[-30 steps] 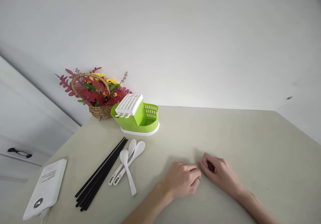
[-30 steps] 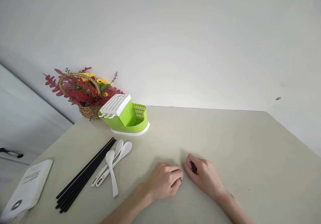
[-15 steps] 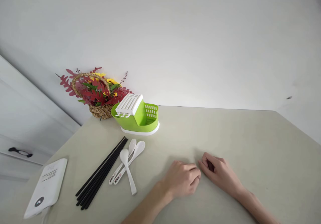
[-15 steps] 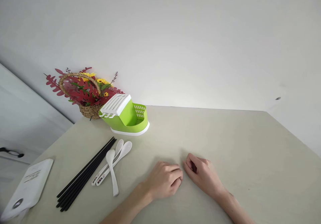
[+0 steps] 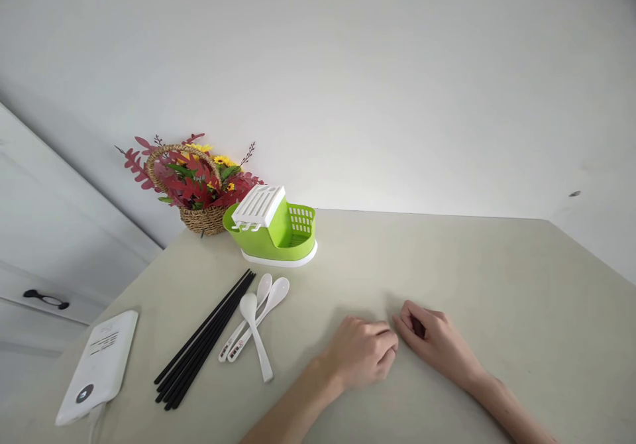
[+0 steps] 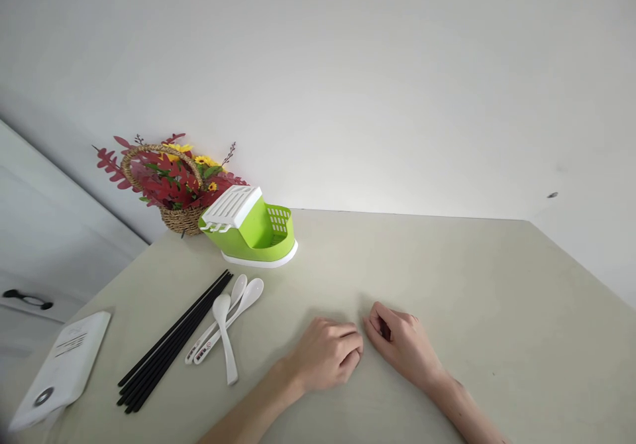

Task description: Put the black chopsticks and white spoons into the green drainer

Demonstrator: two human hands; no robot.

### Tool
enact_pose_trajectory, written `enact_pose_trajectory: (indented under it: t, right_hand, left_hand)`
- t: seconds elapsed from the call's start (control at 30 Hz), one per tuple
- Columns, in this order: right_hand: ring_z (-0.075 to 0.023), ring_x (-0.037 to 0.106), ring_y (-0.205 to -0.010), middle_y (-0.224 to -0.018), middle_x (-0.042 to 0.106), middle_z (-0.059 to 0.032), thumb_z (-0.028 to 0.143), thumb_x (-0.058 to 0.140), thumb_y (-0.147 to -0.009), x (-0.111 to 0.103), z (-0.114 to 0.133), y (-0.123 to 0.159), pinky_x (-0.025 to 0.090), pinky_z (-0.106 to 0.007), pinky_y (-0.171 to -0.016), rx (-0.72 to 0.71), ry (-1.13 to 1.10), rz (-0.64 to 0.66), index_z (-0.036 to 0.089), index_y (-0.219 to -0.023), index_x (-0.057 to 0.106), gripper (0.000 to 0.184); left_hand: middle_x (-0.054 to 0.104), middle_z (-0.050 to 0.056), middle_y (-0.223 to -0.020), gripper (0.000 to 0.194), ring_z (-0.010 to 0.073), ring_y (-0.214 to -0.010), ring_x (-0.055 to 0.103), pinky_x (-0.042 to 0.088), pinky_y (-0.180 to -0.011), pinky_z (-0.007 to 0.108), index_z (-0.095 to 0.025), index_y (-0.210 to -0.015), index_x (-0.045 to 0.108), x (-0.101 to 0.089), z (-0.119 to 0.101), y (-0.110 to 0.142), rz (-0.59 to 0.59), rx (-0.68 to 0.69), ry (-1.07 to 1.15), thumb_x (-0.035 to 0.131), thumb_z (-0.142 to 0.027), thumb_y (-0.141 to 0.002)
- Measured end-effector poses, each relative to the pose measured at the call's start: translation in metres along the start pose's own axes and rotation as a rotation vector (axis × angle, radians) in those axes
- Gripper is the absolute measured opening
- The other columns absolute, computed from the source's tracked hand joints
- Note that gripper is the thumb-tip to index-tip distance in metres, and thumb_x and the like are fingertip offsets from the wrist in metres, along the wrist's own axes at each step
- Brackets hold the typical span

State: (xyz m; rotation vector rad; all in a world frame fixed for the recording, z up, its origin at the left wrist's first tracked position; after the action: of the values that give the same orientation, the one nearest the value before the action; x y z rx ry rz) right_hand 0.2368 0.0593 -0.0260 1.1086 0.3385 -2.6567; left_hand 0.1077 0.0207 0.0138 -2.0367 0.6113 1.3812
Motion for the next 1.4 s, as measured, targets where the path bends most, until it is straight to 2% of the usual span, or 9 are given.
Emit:
enact_pose_trajectory:
  t: [0.23,0.5,0.6,0.8,0.87,0.97,1.07,1.17,1.4]
  right_hand:
    - [-0.0122,0.033,-0.057,-0.061,0.042,0.0071,0.04,0.048,-0.099,-0.001,0.003,0.0,0.03,-0.025,-0.054,-0.029,0.002,-0.014,0.025,-0.074,0.036,0.032]
    - [-0.0122,0.034,-0.057,-0.062,0.041,0.0072,0.041,0.048,-0.1,-0.001,0.003,0.0,0.031,-0.026,-0.055,-0.019,-0.009,-0.007,0.025,-0.074,0.035,0.033]
    - [-0.0124,0.033,-0.058,-0.062,0.04,0.0072,0.042,0.048,-0.099,-0.001,0.003,0.0,0.03,-0.026,-0.056,-0.005,-0.008,0.004,0.025,-0.073,0.032,0.035]
    - [-0.0126,0.032,-0.058,-0.061,0.038,0.0074,0.042,0.046,-0.099,-0.003,0.007,0.0,0.03,-0.026,-0.056,-0.002,0.001,0.009,0.026,-0.073,0.031,0.034]
    - [-0.0125,0.032,-0.058,-0.061,0.04,0.0072,0.041,0.047,-0.099,-0.003,0.009,0.0,0.031,-0.026,-0.056,-0.011,0.006,0.005,0.026,-0.073,0.032,0.034]
    - [-0.0125,0.034,-0.057,-0.061,0.042,0.0069,0.041,0.047,-0.099,-0.003,0.009,-0.001,0.031,-0.026,-0.056,-0.031,0.009,-0.008,0.026,-0.073,0.033,0.033]
    - [-0.0124,0.034,-0.057,-0.061,0.042,0.0067,0.041,0.046,-0.099,-0.002,0.008,-0.001,0.031,-0.026,-0.056,-0.038,0.007,-0.013,0.026,-0.073,0.033,0.033]
    - [-0.0124,0.034,-0.058,-0.062,0.042,0.0067,0.042,0.045,-0.1,-0.001,0.007,-0.001,0.031,-0.026,-0.056,-0.032,0.0,0.004,0.026,-0.073,0.032,0.034]
    - [-0.0123,0.033,-0.058,-0.062,0.041,0.0068,0.042,0.045,-0.1,-0.001,0.006,-0.001,0.031,-0.026,-0.055,-0.039,0.0,-0.001,0.026,-0.074,0.031,0.034]
  left_hand:
    - [0.066,-0.002,-0.077,0.014,0.0122,-0.062,0.055,0.034,-0.057,0.029,-0.02,-0.079,0.061,0.001,-0.013,0.012,-0.024,-0.004,-0.024,0.056,-0.013,-0.089]
    - [0.065,-0.002,-0.079,0.019,0.0137,-0.071,0.057,0.043,-0.071,0.027,-0.02,-0.076,0.05,-0.012,-0.044,0.075,-0.164,-0.091,0.079,0.056,-0.002,-0.078]
    - [0.062,-0.001,-0.075,0.021,0.0152,-0.071,0.057,0.043,-0.069,0.027,-0.021,-0.077,0.048,-0.037,-0.038,0.106,-0.252,-0.192,0.078,0.049,0.0,-0.078]
    - [0.068,0.004,-0.089,0.018,0.0198,-0.084,0.066,0.051,-0.076,0.03,-0.025,-0.093,0.059,-0.117,0.017,0.193,-0.475,-0.614,-0.066,0.043,-0.02,-0.099]
    - [0.07,0.008,-0.108,0.019,0.0262,-0.099,0.067,0.054,-0.082,0.036,-0.026,-0.106,0.061,-0.135,0.04,0.226,-0.446,-0.851,-0.168,0.044,-0.032,-0.098]
    - [0.066,0.014,-0.131,0.044,0.0365,-0.12,0.061,0.053,-0.095,0.048,-0.023,-0.128,0.058,-0.147,0.062,0.261,-0.319,-1.058,-0.288,0.047,-0.048,-0.093]
    - [0.06,0.018,-0.142,0.058,0.0403,-0.132,0.053,0.047,-0.104,0.055,-0.016,-0.139,0.053,-0.15,0.075,0.275,-0.212,-1.127,-0.406,0.041,-0.046,-0.092]
    - [0.059,0.021,-0.145,0.061,0.0405,-0.137,0.049,0.045,-0.106,0.055,-0.01,-0.143,0.052,-0.15,0.086,0.279,-0.091,-1.166,-0.485,0.04,-0.038,-0.09]
    - [0.058,0.02,-0.15,0.066,0.0393,-0.139,0.053,0.046,-0.109,0.052,-0.01,-0.15,0.049,-0.154,0.103,0.28,0.16,-1.233,-0.471,0.051,-0.033,-0.088]
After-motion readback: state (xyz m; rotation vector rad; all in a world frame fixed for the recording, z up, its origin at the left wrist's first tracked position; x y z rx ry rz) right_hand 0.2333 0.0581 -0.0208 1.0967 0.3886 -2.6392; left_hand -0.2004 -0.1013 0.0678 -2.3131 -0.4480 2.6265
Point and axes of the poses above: each hand's wrist, its own y-axis away from the middle knuckle, its own x-axis out of the palm, z = x × y, the point moved 8 cm from there along -y, towards the middle knuckle
